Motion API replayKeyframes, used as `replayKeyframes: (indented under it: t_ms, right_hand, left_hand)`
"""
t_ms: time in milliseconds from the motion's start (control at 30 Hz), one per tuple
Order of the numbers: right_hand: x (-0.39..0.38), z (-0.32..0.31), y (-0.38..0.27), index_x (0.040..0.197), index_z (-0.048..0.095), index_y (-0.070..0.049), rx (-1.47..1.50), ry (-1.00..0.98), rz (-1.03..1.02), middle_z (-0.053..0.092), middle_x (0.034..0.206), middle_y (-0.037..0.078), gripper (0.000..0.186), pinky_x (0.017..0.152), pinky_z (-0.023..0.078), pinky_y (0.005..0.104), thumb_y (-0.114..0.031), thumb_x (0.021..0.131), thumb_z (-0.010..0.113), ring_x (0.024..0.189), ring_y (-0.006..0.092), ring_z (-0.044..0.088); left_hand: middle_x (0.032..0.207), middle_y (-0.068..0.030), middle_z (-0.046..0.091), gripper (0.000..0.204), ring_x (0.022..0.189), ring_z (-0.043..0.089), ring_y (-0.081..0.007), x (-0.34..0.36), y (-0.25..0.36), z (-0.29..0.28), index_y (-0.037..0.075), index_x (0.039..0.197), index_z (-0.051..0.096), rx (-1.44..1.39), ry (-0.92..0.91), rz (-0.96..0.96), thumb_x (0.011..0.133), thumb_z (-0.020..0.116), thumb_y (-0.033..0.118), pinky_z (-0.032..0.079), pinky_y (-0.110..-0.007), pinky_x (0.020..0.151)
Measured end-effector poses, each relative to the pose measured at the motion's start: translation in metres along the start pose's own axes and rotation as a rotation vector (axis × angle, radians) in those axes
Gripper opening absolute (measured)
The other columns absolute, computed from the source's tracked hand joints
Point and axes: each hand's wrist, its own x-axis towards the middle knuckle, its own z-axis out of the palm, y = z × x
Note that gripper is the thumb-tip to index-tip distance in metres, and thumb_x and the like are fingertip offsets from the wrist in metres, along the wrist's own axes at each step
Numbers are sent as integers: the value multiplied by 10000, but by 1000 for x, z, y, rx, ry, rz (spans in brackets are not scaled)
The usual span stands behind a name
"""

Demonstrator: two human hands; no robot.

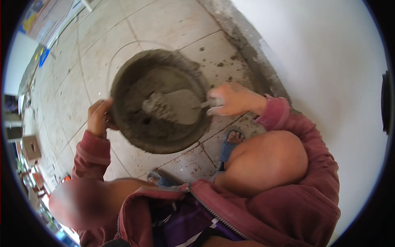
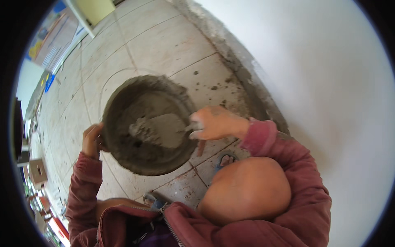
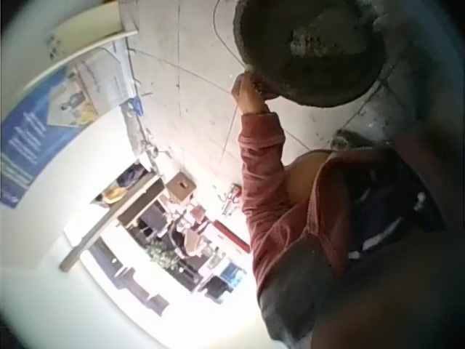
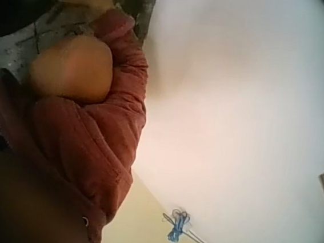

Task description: Apply cement or plaster to the base of a wall using a trowel.

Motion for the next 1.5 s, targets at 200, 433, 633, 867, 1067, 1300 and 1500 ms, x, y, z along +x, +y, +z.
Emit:
replayKeyframes:
  t_ms: [200, 433, 633, 867, 1067, 1300, 1500]
  right_hand:
    - [6, -11, 5, 869, 564, -2, 628, -231, -21, 571, 691, 93, 251, 479, 417, 297, -236, 782, 578, 541, 131, 533]
    - [-58, -4, 170, 857, 507, -13, 1302, 273, 388, 508, 599, 73, 143, 358, 380, 257, -152, 826, 499, 400, 123, 445]
    - [-94, 34, 92, 728, 524, -20, 1057, 277, 532, 492, 537, 17, 186, 428, 392, 243, -179, 823, 502, 455, 130, 489]
    - [-21, -35, 1, 827, 556, -12, -426, 531, -53, 571, 696, 102, 194, 513, 428, 307, -167, 713, 583, 593, 218, 554]
    - [34, -6, -8, 680, 536, -90, -821, 597, -450, 564, 657, 96, 125, 560, 441, 370, -202, 683, 591, 660, 220, 576]
    - [28, -1, -31, 727, 547, -59, -509, 279, -375, 538, 625, 97, 202, 555, 420, 391, -257, 715, 584, 618, 277, 545]
    - [1, -3, -12, 730, 576, -36, -195, 31, 115, 557, 647, 166, 281, 610, 428, 415, -314, 754, 537, 674, 339, 556]
  left_hand:
    - [641, -108, 513, 475, 409, 492, -199, 40, -66, -54, -11, 801, 510, 5, 164, -192, 800, 433, 458, 446, -326, 322]
    - [674, -110, 522, 481, 425, 507, -207, 46, -60, -50, -8, 800, 518, 76, 94, -173, 811, 395, 457, 463, -336, 346]
    - [686, -103, 510, 454, 445, 514, -212, 41, -59, -52, -20, 815, 528, 19, 57, -193, 827, 375, 407, 463, -320, 343]
    - [648, -114, 560, 402, 414, 527, -185, 11, -12, -7, -42, 887, 538, -40, -75, -53, 838, 398, 331, 434, -259, 328]
    - [657, -97, 563, 381, 445, 534, -150, -19, 21, 34, -40, 894, 531, -86, -162, 35, 851, 413, 320, 432, -232, 334]
    - [693, -110, 580, 385, 442, 555, -163, -25, 25, 46, -40, 962, 507, -88, -252, 25, 870, 390, 316, 457, -231, 340]
    - [676, -108, 574, 390, 439, 548, -170, -20, 21, 36, -26, 933, 522, 0, -170, 51, 870, 375, 330, 436, -236, 334]
